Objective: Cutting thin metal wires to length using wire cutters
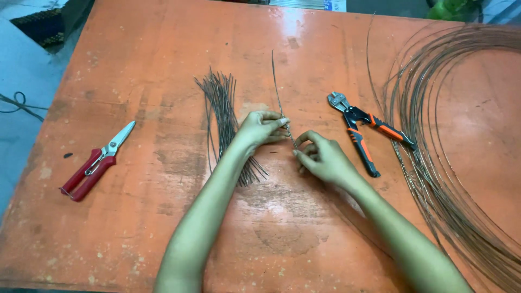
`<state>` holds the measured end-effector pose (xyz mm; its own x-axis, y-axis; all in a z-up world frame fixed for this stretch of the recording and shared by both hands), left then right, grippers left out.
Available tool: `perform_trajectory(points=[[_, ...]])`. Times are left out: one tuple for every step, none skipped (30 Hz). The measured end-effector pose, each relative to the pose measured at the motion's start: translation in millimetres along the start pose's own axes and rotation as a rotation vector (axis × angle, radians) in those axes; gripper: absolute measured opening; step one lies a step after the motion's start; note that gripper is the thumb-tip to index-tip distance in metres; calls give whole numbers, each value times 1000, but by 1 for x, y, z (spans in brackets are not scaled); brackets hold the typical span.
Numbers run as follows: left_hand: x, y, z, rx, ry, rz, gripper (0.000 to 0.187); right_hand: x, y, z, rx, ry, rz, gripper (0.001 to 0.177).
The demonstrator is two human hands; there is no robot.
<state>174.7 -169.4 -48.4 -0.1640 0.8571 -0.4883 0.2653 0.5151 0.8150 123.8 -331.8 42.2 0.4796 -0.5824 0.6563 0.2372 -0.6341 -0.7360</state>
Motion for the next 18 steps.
perform_trajectory(points=[[2,2,-3,1,3,2,39,-5,3,2,0,-2,3,27],[2,4,-5,-19,8,1,38,-7,4,3,28,-1,109,22],[2,7,-8,-38,14,0,37,-10,5,4,56,0,215,18],[3,10,-11,-42,17,-2,37,-15,10,4,60,-3,213,18],[4,13,-15,-52,20,-9,34,-17,12,4,99,15,238,16],[4,16,-18,-61,22,-15,31,-19,15,4,137,36,264,15],[6,16,-14,-65,24,-15,31,-21,13,4,141,34,263,15],[10,16,-13,-87,49,-42,31,-21,10,0,170,68,252,12],[15,15,-11,-109,74,-69,32,-21,7,-4,198,102,241,11],[16,14,-11,-106,77,-70,32,-23,9,-4,196,98,242,11],[17,14,-11,-111,74,-85,32,-25,10,-4,193,94,239,12],[16,15,-10,-116,68,-101,33,-26,11,-4,191,91,233,13],[16,13,-11,-114,69,-103,33,-28,14,-5,188,89,232,13],[15,14,-11,-129,64,-114,33,-28,16,-5,188,95,242,12],[15,15,-12,-144,59,-125,32,-28,17,-5,187,101,252,12],[13,19,-15,-145,60,-127,32,-29,19,-4,188,100,251,12],[10,24,-19,-160,49,-106,34,-29,20,-4,190,106,234,13],[8,26,-24,-171,40,-87,37,-31,22,-6,188,110,219,14]])
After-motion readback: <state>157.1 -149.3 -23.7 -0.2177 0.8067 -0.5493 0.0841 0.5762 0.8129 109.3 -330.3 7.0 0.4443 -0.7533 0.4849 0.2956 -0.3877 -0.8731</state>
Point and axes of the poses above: each hand's wrist, its own z-axis towards the middle knuckle, its own x-axis out of the back of the hand, y = z × x, the point moved 9 cm from there along z, towards the middle knuckle, and after that the axes turned 10 degrees about -z, right-handed, at the moved point
